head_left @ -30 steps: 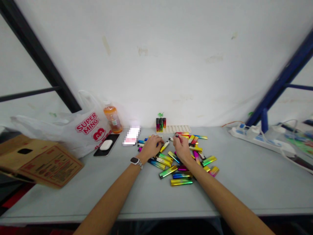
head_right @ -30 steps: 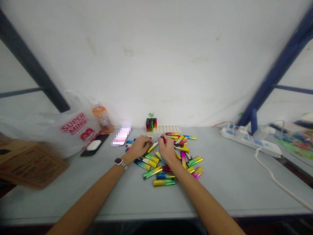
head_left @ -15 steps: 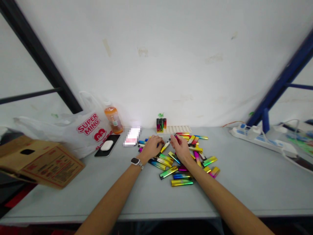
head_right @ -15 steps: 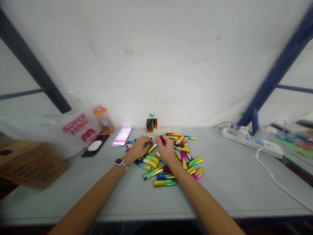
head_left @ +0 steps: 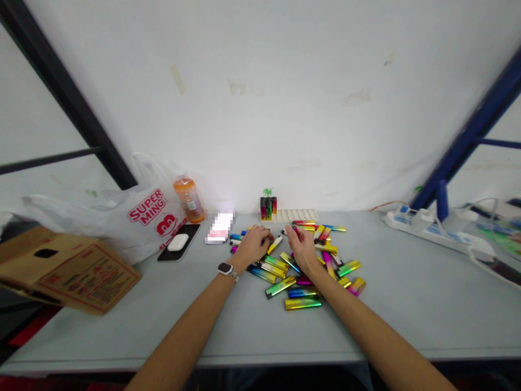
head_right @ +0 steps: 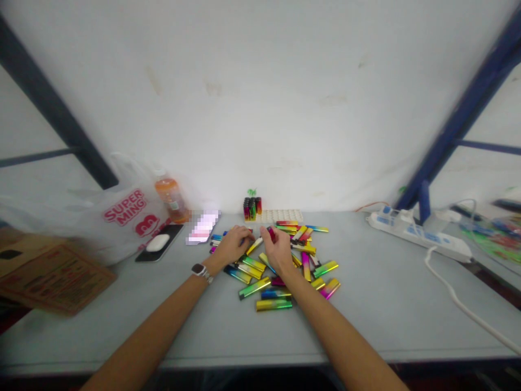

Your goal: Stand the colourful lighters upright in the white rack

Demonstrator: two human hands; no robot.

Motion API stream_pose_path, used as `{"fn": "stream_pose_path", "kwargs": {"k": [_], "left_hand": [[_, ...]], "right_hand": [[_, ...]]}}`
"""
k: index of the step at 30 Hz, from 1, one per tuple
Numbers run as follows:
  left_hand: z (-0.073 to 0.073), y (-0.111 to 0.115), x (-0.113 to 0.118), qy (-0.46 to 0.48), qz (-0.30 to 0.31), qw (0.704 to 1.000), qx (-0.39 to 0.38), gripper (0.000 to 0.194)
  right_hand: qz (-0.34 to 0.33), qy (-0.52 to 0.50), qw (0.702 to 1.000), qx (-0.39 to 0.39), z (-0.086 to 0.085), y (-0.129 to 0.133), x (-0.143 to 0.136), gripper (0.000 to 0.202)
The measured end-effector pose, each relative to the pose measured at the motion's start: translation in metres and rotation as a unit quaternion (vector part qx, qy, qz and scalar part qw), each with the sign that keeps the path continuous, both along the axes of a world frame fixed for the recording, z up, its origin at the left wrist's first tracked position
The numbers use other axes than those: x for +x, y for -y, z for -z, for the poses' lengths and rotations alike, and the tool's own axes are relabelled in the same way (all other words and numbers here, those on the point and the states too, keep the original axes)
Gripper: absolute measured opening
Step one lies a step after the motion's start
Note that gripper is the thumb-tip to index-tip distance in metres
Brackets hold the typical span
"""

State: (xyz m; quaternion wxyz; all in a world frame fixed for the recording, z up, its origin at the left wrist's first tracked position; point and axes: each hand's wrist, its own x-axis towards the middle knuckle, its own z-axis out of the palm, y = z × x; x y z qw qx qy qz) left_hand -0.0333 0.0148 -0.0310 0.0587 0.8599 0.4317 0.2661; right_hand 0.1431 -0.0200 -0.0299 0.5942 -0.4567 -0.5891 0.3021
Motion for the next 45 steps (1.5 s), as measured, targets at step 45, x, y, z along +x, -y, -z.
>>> {"fn": "stream_pose_path", "kwargs": {"k": [45], "left_hand": [[-0.003, 0.002, 0.001, 0.054, -0.008, 0.998, 0.007, 0.019]], "right_hand": [[0.025, 0.057, 0.998, 0.017, -0.008, 0.007, -0.007, 0.032]]}}
